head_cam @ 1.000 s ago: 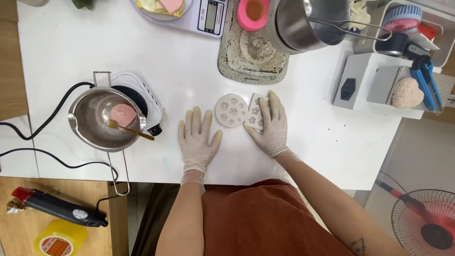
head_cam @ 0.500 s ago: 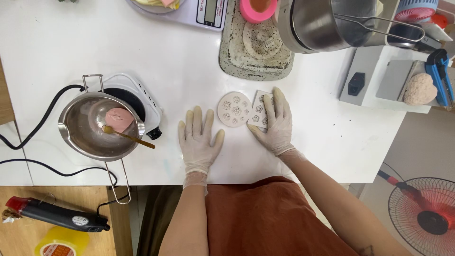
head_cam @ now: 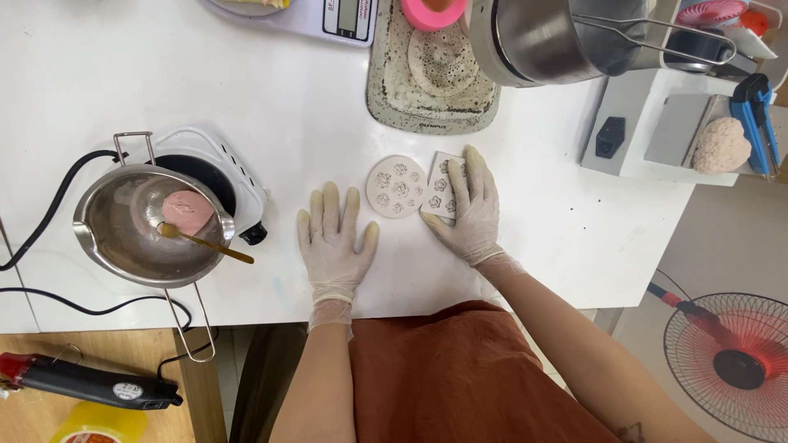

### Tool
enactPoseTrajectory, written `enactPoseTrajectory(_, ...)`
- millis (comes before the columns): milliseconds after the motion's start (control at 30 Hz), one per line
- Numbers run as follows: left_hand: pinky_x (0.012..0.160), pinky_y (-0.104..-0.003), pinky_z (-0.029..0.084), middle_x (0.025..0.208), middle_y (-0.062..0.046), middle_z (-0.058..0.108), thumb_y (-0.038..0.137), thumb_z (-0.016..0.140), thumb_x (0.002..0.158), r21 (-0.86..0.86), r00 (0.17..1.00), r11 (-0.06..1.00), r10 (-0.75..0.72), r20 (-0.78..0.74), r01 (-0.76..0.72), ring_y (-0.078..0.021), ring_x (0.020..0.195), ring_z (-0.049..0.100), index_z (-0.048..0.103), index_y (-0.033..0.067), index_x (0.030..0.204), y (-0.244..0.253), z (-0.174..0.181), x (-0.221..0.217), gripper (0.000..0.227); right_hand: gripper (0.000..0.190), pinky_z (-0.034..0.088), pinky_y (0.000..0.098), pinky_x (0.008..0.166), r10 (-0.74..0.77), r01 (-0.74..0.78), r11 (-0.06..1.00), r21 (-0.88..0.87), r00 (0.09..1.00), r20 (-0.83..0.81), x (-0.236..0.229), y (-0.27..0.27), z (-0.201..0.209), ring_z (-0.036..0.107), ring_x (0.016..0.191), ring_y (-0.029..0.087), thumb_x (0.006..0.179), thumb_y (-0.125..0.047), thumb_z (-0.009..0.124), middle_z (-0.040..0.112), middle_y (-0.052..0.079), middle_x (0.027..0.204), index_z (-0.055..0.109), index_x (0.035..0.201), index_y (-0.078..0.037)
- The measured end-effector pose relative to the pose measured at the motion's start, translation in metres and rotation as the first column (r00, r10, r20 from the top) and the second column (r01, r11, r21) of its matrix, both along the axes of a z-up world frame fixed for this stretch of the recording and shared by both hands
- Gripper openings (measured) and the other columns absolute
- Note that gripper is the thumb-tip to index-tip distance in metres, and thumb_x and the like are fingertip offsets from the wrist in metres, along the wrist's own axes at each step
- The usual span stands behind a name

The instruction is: The person stirs melted pink wax in a small melting pot on a hot plate, then holds a round textured candle over the pot, rotating it while scraping and smoothing its surface with a pencil-like tool and dipping it into the melted wax.

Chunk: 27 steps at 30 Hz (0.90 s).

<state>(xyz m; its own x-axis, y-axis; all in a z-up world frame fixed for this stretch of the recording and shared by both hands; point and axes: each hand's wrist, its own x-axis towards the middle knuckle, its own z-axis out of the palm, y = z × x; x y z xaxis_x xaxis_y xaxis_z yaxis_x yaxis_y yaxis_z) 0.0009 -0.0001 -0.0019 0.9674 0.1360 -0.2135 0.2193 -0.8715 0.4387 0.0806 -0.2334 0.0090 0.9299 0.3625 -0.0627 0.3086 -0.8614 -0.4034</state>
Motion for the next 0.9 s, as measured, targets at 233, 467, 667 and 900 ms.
enactPoseTrajectory(233,0.123,-0.055,0.022,0.165,-0.009,0.035,0.047,0.063,0.096,0.031,0.999,0.999,-0.008,0.034,0.007,-0.0304,0.153,0.031,0.048,0.0226,0.155,-0.0012,-0.0043,-0.0025,0.066,0.103,0.031,0.0535,0.124,0.011,-0.011,1.000,0.009,1.000,0.014,0.0014,-0.0028,-0.0021,0.032,0.152,0.042,0.083,-0.046,0.084,0.022,0.021,0.167,0.026,0.162,-0.015)
enactPoseTrajectory(467,0.123,-0.055,0.022,0.165,-0.010,0.036,0.047,0.063,0.095,0.045,1.000,0.999,-0.010,0.012,0.009,-0.0317,0.152,0.033,0.048,0.0216,0.155,-0.0020,-0.0037,-0.0030,0.066,0.103,0.031,0.0534,0.124,0.006,-0.006,1.000,0.001,1.000,-0.013,-0.0002,-0.0056,-0.0043,0.031,0.152,0.042,0.081,-0.046,0.084,0.022,0.020,0.167,0.027,0.161,-0.015)
enactPoseTrajectory(667,0.124,-0.055,0.021,0.166,-0.010,0.035,0.046,0.062,0.096,0.052,1.000,0.999,-0.014,0.002,0.014,-0.0314,0.153,0.032,0.047,0.0217,0.156,-0.0023,-0.0032,-0.0014,0.066,0.102,0.031,0.0540,0.124,0.014,-0.014,1.000,0.017,1.000,-0.017,0.0027,-0.0071,-0.0035,0.032,0.151,0.043,0.081,-0.049,0.083,0.023,0.022,0.166,0.029,0.160,-0.013)
enactPoseTrajectory(900,0.126,-0.054,0.020,0.168,-0.010,0.034,0.046,0.061,0.098,0.033,1.000,0.999,-0.004,-0.004,0.004,-0.0307,0.155,0.029,0.044,0.0191,0.158,-0.0025,-0.0017,-0.0025,0.068,0.101,0.031,0.0537,0.125,0.009,-0.009,1.000,-0.003,1.000,-0.005,0.0021,-0.0062,-0.0036,0.033,0.151,0.042,0.082,-0.050,0.083,0.024,0.021,0.167,0.030,0.160,-0.013)
